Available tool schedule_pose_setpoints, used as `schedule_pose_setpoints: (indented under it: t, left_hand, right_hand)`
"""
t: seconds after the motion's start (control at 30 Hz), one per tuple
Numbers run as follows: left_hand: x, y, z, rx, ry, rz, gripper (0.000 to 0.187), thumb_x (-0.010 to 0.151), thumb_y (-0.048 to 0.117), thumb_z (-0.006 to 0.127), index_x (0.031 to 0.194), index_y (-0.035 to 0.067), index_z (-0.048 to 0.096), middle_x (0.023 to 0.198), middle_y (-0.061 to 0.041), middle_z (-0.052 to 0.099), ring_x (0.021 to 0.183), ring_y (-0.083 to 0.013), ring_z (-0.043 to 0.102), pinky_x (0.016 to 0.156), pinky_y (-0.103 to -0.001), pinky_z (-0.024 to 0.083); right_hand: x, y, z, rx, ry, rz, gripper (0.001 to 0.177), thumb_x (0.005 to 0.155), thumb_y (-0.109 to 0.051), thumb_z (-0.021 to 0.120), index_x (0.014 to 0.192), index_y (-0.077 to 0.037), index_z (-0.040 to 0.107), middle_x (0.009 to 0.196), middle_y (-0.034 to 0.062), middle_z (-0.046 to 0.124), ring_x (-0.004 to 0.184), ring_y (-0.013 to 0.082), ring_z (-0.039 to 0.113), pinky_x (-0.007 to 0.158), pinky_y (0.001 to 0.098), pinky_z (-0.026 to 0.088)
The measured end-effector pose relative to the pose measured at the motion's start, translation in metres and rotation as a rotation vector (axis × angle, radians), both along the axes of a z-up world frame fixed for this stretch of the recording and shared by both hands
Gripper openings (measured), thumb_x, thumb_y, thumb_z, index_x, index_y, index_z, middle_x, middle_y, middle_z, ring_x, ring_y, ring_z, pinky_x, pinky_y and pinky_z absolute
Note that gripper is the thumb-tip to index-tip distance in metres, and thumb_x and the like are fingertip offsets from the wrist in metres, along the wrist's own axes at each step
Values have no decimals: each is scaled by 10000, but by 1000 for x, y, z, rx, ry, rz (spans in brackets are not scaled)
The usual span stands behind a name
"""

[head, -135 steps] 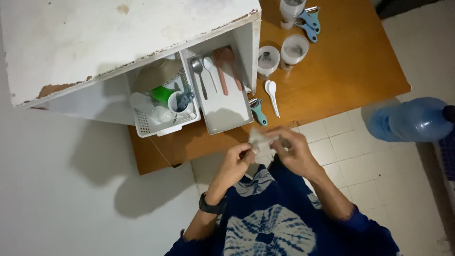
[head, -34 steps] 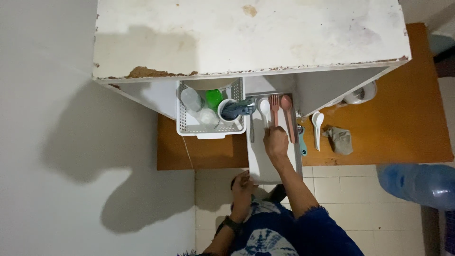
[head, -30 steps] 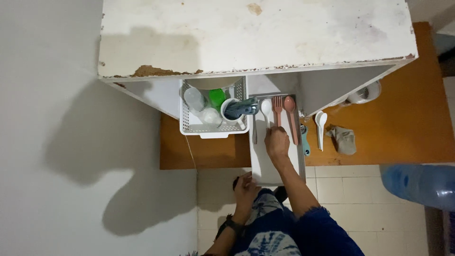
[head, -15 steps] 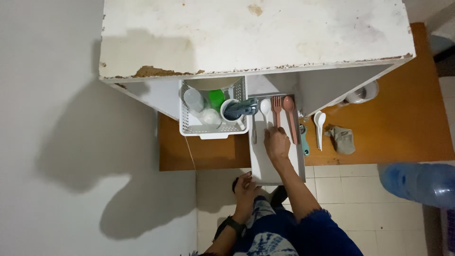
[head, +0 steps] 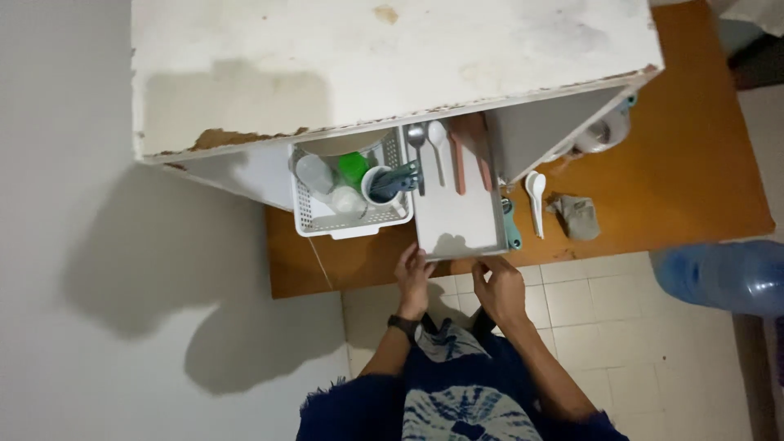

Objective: Wiping spoons and forks with a cloth and organizing them into a cutlery tray inside a drawer.

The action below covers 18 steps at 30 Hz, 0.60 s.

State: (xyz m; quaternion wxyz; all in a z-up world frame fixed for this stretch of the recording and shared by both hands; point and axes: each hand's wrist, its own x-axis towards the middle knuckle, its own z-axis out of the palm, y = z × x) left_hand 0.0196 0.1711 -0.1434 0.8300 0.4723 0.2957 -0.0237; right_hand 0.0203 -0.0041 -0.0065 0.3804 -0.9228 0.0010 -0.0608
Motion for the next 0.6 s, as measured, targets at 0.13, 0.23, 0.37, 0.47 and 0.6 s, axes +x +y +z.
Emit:
schedule_pose_setpoints:
  t: [0.13,0.23,0.37,0.47,0.6]
  left_hand:
    - [22,1,1,-16,-128,15,587,972,357,699,1402,4,512,1296,-171,623,1227,-281,628,1056,-473,512]
    - [34,1,-5,62,-70,14,573,936,324,716,1385,15,539,1290,-130,621,1213,-262,628,1035,-498,515]
    - [14,4,-42,-58,-95,24,529,966,400,628,1401,126,502,1361,-70,613,1251,-240,622,1092,-445,489]
    - [-23,-4,-80,-92,-151,-35,465,1037,426,573,1374,108,544,1328,-78,620,1220,-241,622,1042,-410,510]
    - [-38,-51,37,347,145,-321,395,997,352,609,1228,43,694,1208,-30,710,1138,-159,663,954,-328,536]
  right_hand:
    - [-10,-24,2,10,52,-47,161,912,-158,707,960,-9,743,876,147,738,731,298,731,635,381,574]
    - [-10,-45,0,-5,106,-135,154,902,-181,731,916,-31,763,862,124,751,755,320,725,662,410,566]
    - [10,-83,-21,-79,192,-216,206,915,-249,722,933,-52,778,891,123,759,791,337,725,690,438,570]
    - [36,-113,-49,-150,253,-232,205,926,-258,700,948,-74,788,896,139,755,801,361,720,700,471,565]
    - [77,-146,-99,-265,225,-239,245,876,-213,662,1081,-145,777,929,147,753,827,377,721,788,484,574]
